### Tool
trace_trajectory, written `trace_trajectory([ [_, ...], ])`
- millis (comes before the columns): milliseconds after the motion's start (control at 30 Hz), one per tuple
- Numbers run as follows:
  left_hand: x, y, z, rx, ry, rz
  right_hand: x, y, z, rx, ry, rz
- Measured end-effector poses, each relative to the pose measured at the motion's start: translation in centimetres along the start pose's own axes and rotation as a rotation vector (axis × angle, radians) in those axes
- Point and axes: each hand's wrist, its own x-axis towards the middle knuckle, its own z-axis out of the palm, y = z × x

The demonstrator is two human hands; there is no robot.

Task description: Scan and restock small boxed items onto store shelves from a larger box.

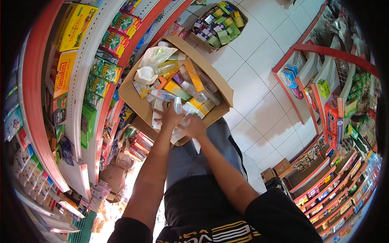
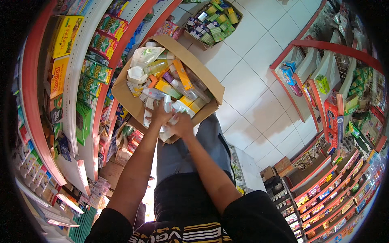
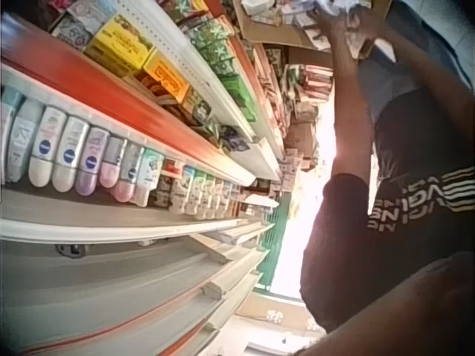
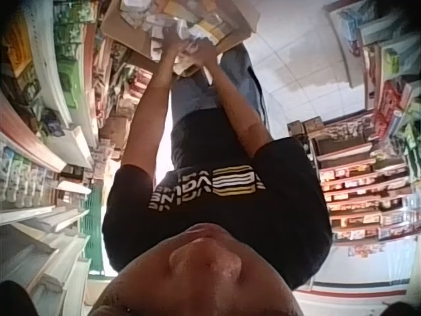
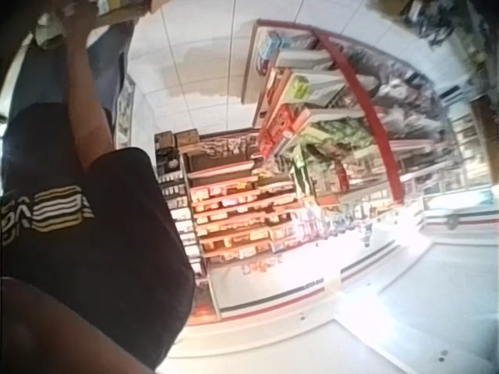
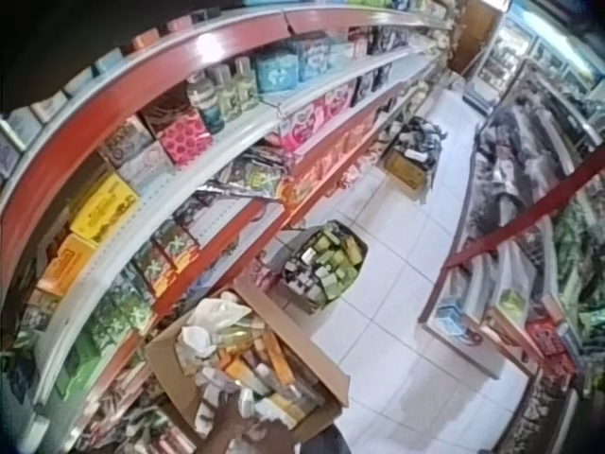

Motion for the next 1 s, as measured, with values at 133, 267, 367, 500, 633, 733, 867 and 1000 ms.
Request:
trace_trajectory([
  [133, -0.7, 3.3, 0.7, 0.147, -0.072, 0.128, 3.4, 6.4, 0.4, 0.119, 0.269, 0.084],
  [267, -3.3, 0.8, -0.2, 0.183, -0.016, 0.206, 2.3, 2.8, 2.1, -0.156, 0.101, 0.138],
  [367, -6.2, 1.8, -1.9, 0.258, -0.018, 0.369, 2.0, 5.0, 0.2, -0.111, -0.014, 0.042],
  [500, -5.8, 3.3, -2.7, 0.204, -0.074, 0.301, 1.2, 6.2, 0.4, -0.086, -0.018, -0.126],
  [633, -3.9, 3.1, -3.4, 0.235, -0.223, 0.285, 0.0, 5.0, -1.0, 0.0, -0.26, -0.107],
  [733, -5.1, 2.9, -4.4, 0.219, -0.325, 0.309, -0.2, 3.7, -4.1, 0.003, -0.474, -0.156],
  [867, -6.7, 2.1, -2.2, 0.267, -0.234, 0.498, 3.1, 10.9, -2.9, 0.348, -0.517, -0.254],
  [1000, -9.5, -0.8, -0.4, 0.114, 0.041, 0.541, 4.4, 3.1, -4.2, -0.112, -0.229, -0.208],
])
